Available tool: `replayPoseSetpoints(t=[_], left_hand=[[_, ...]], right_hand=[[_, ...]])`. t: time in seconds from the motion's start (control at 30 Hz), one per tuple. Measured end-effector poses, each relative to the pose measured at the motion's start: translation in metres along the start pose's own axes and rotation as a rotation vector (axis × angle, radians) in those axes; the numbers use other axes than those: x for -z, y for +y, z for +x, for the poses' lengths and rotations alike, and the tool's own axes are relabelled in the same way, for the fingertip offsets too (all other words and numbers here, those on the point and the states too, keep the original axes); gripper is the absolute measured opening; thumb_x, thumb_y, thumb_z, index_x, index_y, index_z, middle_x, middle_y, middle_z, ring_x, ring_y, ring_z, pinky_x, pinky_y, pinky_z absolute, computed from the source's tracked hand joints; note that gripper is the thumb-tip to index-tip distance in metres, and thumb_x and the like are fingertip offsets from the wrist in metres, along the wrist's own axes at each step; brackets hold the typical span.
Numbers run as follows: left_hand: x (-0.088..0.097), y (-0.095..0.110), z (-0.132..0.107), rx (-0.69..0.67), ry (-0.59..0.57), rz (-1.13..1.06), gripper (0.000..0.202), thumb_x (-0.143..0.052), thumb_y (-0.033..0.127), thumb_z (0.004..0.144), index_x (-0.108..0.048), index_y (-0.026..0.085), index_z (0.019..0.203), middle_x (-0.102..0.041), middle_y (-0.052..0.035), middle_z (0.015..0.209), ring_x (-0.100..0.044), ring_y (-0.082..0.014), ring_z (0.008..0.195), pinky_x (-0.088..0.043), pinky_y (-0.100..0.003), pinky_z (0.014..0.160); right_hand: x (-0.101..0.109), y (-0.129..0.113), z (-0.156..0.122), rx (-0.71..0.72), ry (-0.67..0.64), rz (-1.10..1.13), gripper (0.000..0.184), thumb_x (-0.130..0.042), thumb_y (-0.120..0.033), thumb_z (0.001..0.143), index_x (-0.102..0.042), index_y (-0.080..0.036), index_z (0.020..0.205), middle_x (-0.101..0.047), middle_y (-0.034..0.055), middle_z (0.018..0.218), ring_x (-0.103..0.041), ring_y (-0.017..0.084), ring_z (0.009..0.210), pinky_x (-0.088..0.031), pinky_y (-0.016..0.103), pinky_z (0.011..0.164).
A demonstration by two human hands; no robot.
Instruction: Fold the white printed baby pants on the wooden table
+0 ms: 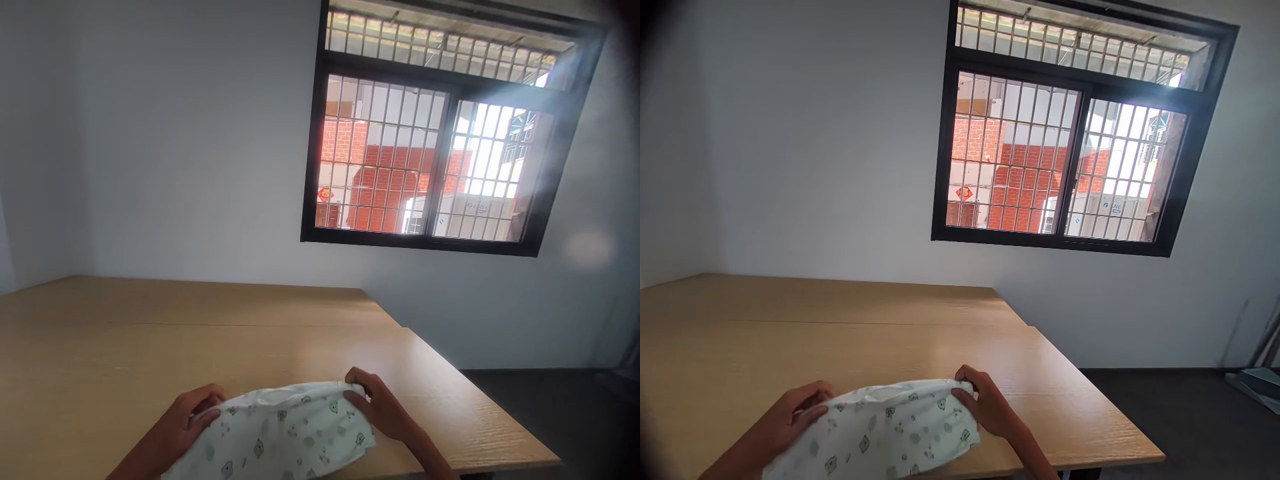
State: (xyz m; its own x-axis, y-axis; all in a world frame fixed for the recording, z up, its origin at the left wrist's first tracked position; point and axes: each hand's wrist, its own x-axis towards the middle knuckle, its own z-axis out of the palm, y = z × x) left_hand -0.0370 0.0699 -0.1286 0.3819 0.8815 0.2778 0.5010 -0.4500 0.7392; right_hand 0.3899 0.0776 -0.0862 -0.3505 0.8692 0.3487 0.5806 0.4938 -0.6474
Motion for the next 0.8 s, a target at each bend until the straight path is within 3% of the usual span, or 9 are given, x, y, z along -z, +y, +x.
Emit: replayPoseSetpoints(t=[0.13,0.2,0.27,0.37,0.47,0.53,0.63,0.7,0.8], left_hand=[[0.042,0.025,0.028,-0.033,0.094,-0.05,0.04,-0.05,0.058,0.097,-0.051,0.024,0.118,-0.055,0.0015,0.086,-0.052,-0.0169,0.073,-0.044,-0.024,0.066],[0.052,0.022,0.052,-0.006,0.015,-0.007,0.045,-0.05,0.057,0.095,-0.046,0.025,0.126,-0.054,0.0033,0.08,-0.052,-0.0172,0.07,-0.044,-0.026,0.065],[0.05,0.011,0.073,0.038,-0.103,0.057,0.049,-0.051,0.054,0.09,-0.048,0.022,0.127,-0.059,0.0001,0.086,-0.058,-0.0209,0.079,-0.049,-0.03,0.073],[0.021,-0.006,0.088,0.097,-0.17,0.143,0.055,-0.056,0.043,0.078,-0.053,0.019,0.127,-0.062,-0.0101,0.12,-0.056,-0.029,0.113,-0.045,-0.041,0.098],[-0.036,-0.007,0.08,0.114,-0.187,0.199,0.061,-0.055,0.037,0.074,-0.052,0.022,0.134,-0.047,-0.0083,0.146,-0.039,-0.0275,0.136,-0.029,-0.041,0.116],[-0.079,0.003,0.07,0.127,-0.22,0.221,0.063,-0.056,0.038,0.076,-0.052,0.023,0.137,-0.042,-0.0056,0.15,-0.031,-0.0256,0.141,-0.022,-0.039,0.119],[-0.127,0.019,0.066,0.202,-0.196,0.254,0.064,-0.047,0.047,0.087,-0.044,0.019,0.145,-0.033,-0.0079,0.156,-0.019,-0.0307,0.146,-0.009,-0.051,0.122],[-0.137,0.022,0.072,0.252,-0.145,0.259,0.066,-0.036,0.05,0.094,-0.038,0.014,0.148,-0.031,-0.0121,0.156,-0.016,-0.0338,0.146,-0.002,-0.058,0.12],[-0.123,0.014,0.084,0.26,-0.104,0.216,0.064,-0.034,0.052,0.096,-0.034,0.018,0.149,-0.033,-0.0105,0.155,-0.021,-0.031,0.146,-0.005,-0.054,0.121]], right_hand=[[0.038,-0.025,0.026,0.011,-0.019,0.151,0.033,-0.049,-0.052,0.095,-0.048,-0.022,0.081,-0.039,-0.005,0.068,-0.038,0.012,0.059,-0.032,0.025,0.054],[0.046,-0.021,0.038,-0.055,-0.107,0.091,0.034,-0.047,-0.054,0.095,-0.052,-0.022,0.085,-0.043,-0.0051,0.067,-0.042,0.012,0.059,-0.034,0.024,0.054],[0.042,-0.002,0.044,-0.136,-0.163,0.008,0.03,-0.05,-0.052,0.092,-0.057,-0.022,0.089,-0.051,-0.0037,0.069,-0.048,0.013,0.061,-0.039,0.024,0.055],[0.02,0.033,0.041,-0.233,-0.121,-0.125,0.021,-0.063,-0.039,0.081,-0.061,-0.021,0.091,-0.062,0.0027,0.083,-0.058,0.018,0.069,-0.049,0.031,0.063],[-0.007,0.051,0.032,-0.273,0.009,-0.287,0.018,-0.06,-0.027,0.081,-0.06,-0.02,0.097,-0.062,0.0112,0.106,-0.061,0.026,0.093,-0.05,0.041,0.083],[-0.023,0.048,0.027,-0.248,0.039,-0.367,0.022,-0.057,-0.022,0.082,-0.06,-0.021,0.104,-0.058,0.0123,0.12,-0.057,0.027,0.108,-0.046,0.041,0.093],[-0.044,0.026,0.021,-0.217,-0.033,-0.454,0.03,-0.062,-0.024,0.079,-0.062,-0.023,0.11,-0.06,0.0113,0.124,-0.055,0.029,0.115,-0.044,0.041,0.096],[-0.058,0.004,0.011,-0.244,-0.078,-0.513,0.026,-0.062,-0.03,0.08,-0.066,-0.02,0.104,-0.064,0.0156,0.113,-0.058,0.035,0.109,-0.045,0.047,0.091],[-0.073,-0.032,-0.011,-0.301,-0.142,-0.529,0.025,-0.067,-0.041,0.077,-0.068,-0.023,0.095,-0.067,0.016,0.101,-0.062,0.037,0.096,-0.047,0.048,0.083]])
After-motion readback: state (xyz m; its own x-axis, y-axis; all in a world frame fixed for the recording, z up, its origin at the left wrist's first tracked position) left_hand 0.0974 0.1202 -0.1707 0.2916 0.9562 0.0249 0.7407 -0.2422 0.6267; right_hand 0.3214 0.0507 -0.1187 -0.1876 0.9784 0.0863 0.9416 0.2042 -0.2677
